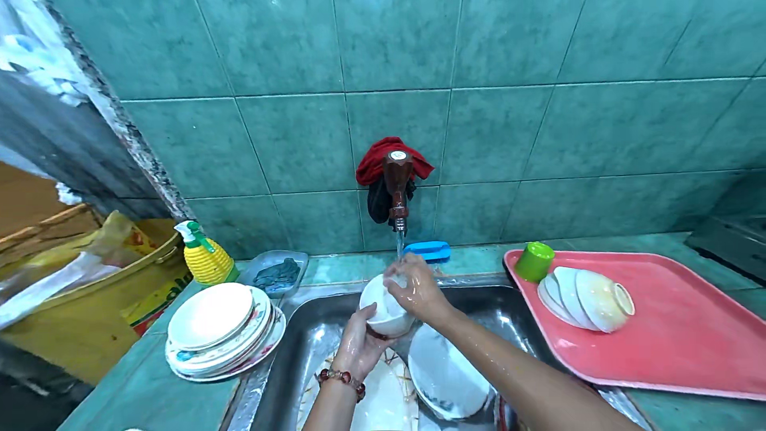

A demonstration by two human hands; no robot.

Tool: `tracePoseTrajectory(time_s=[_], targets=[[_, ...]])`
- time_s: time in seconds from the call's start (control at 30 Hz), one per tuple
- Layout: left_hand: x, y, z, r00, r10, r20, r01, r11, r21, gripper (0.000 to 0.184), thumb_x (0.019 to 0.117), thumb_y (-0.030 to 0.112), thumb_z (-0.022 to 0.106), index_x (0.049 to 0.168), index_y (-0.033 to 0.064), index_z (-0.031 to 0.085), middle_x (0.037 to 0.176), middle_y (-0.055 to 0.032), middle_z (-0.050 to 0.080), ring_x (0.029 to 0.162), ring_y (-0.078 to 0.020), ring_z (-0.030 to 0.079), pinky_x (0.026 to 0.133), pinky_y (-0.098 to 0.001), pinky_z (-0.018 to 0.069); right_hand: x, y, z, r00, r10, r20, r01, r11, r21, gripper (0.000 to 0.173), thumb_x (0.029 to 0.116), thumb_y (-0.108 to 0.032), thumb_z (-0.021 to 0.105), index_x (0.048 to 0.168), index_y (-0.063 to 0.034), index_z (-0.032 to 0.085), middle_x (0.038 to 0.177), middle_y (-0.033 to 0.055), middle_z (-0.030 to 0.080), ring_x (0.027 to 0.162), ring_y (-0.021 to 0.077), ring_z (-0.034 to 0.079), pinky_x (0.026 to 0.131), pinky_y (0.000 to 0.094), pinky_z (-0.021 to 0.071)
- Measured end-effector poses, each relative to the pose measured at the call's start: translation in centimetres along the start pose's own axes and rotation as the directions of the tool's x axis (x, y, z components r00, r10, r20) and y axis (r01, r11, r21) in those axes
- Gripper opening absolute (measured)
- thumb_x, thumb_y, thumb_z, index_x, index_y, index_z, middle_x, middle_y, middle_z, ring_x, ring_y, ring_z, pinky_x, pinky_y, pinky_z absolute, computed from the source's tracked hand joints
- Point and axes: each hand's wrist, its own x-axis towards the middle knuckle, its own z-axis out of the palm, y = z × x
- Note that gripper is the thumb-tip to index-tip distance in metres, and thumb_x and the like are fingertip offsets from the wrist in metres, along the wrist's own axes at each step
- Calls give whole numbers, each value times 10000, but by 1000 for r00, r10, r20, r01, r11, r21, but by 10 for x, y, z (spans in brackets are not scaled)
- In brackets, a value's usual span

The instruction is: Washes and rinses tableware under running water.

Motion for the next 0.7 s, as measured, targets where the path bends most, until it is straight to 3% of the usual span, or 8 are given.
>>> tracePoseTrajectory(time_s=[0.07, 0.17, 0.23, 0.33, 0.47, 0.53, 0.6, 0.7], targets=[[4, -2, -6, 998, 61, -12, -60, 997, 54, 514, 1080, 221, 440, 1571, 195, 289, 1355, -242, 564, 1134, -391, 638, 870, -536, 568, 3, -2, -2, 954, 267, 133, -266, 964, -28, 565, 912, -136, 724, 1434, -16, 541, 1456, 245, 489, 1307, 417, 524, 1064, 570, 473], [5, -3, -12, 995, 99, -14, -97, 989, 110, 544, 1087, 220, 449, 1593, 259, 253, 1366, -234, 566, 1123, -390, 649, 850, -529, 577, 5, -11, -4, 881, 383, 279, -380, 923, -65, 469, 971, -86, 606, 1426, -1, 531, 1328, 281, 608, 1239, 415, 601, 1034, 585, 476], [8, -5, -18, 993, 117, -27, -110, 979, 173, 566, 1061, 127, 468, 1582, 218, 266, 1319, -252, 581, 1051, -389, 672, 802, -513, 591, 6, -18, -2, 922, 258, 287, -234, 965, -117, 413, 990, -39, 560, 1403, -51, 579, 1249, 251, 663, 1180, 406, 642, 1005, 580, 502], [11, -11, -28, 986, 141, -85, -125, 976, 176, 495, 1002, 15, 450, 1488, 67, 368, 1213, -256, 605, 960, -346, 677, 762, -470, 591, 4, -26, 1, 956, -42, 290, 125, 954, -273, 520, 936, 67, 577, 1404, -157, 616, 1315, 189, 644, 1202, 397, 630, 993, 580, 525], [13, -12, -29, 977, 211, -19, -209, 976, 61, 414, 1107, 251, 423, 1482, 74, 435, 1260, -203, 639, 1075, -298, 679, 880, -456, 583, 3, -20, 3, 934, -289, 210, 356, 789, -501, 605, 930, 45, 630, 1444, -272, 596, 1360, 176, 610, 1245, 427, 568, 962, 609, 489], [13, -10, -24, 968, 251, 24, -250, 968, -29, 434, 1109, 288, 411, 1498, 97, 429, 1307, -185, 626, 1127, -288, 665, 921, -450, 572, 4, -15, 5, 982, -100, 163, 161, 893, -421, 519, 974, 17, 569, 1429, -228, 613, 1386, 202, 593, 1249, 429, 567, 981, 604, 498], [14, -7, -16, 958, 281, 50, -275, 955, -109, 441, 1112, 320, 386, 1505, 127, 440, 1352, -181, 608, 1183, -303, 642, 969, -483, 551, 8, -6, 8, 978, 168, 124, -144, 972, -183, 347, 1071, -202, 519, 1390, -117, 626, 1343, 215, 604, 1200, 390, 624, 1000, 562, 525], [14, -6, -8, 984, 179, -7, -179, 979, -100, 506, 1084, 489, 371, 1440, 163, 520, 1319, -184, 628, 1161, -342, 645, 912, -547, 553, 11, 2, 6, 853, 452, 259, -451, 890, -68, 556, 1022, -456, 615, 1376, -30, 568, 1224, 245, 654, 1065, 370, 689, 911, 536, 569]])
